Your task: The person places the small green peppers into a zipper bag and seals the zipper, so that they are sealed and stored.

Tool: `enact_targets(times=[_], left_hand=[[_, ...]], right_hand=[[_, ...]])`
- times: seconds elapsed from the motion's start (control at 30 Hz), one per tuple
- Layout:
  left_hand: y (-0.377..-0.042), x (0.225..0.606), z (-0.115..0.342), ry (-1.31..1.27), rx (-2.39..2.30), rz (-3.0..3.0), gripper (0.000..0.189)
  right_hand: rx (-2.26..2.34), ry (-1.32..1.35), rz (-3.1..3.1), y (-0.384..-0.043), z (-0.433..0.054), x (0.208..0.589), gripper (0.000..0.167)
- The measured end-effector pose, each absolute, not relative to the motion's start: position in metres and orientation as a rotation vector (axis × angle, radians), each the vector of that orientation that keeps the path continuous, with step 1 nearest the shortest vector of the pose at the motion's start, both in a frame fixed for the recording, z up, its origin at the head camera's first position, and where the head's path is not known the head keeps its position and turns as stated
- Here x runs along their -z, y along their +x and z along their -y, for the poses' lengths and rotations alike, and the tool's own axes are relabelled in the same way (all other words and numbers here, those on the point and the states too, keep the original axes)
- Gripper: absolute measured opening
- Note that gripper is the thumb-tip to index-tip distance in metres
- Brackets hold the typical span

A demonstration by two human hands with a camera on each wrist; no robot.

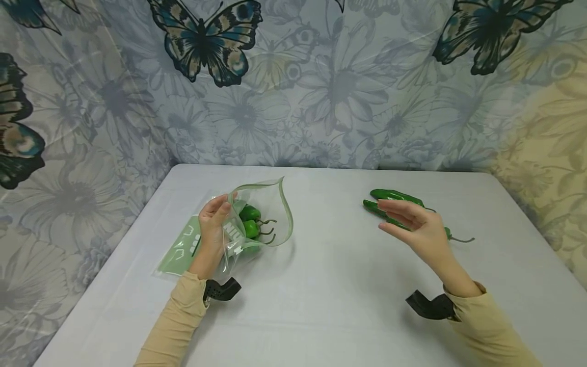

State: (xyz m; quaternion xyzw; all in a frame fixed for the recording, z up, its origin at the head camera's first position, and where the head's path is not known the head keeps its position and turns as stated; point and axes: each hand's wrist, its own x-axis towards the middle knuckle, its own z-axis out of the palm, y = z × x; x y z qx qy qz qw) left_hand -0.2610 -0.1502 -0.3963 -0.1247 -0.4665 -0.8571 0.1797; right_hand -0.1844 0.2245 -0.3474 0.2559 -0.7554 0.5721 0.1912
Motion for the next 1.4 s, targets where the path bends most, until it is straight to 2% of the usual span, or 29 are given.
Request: enact_targets(times=[0.83,1.13,1.4], left_hand=[[-0.261,0.393,0.148,-0.328,2.430,1.323,0.018],[-0.261,0.393,0.148,-0.330,2.446,1.302,0.019],[-0.262,0.395,0.149,-0.289,2.437,1.317,0.019]], right_hand=[[-1.552,0.273,2.144,-0.172,-0.292,0.336,0.037],[-1.503,0.203,2.173,-0.176,-0.306,0.343,0.039],[-1.725,0.223,2.072,-0.177,-0.315,0.352,0.038]])
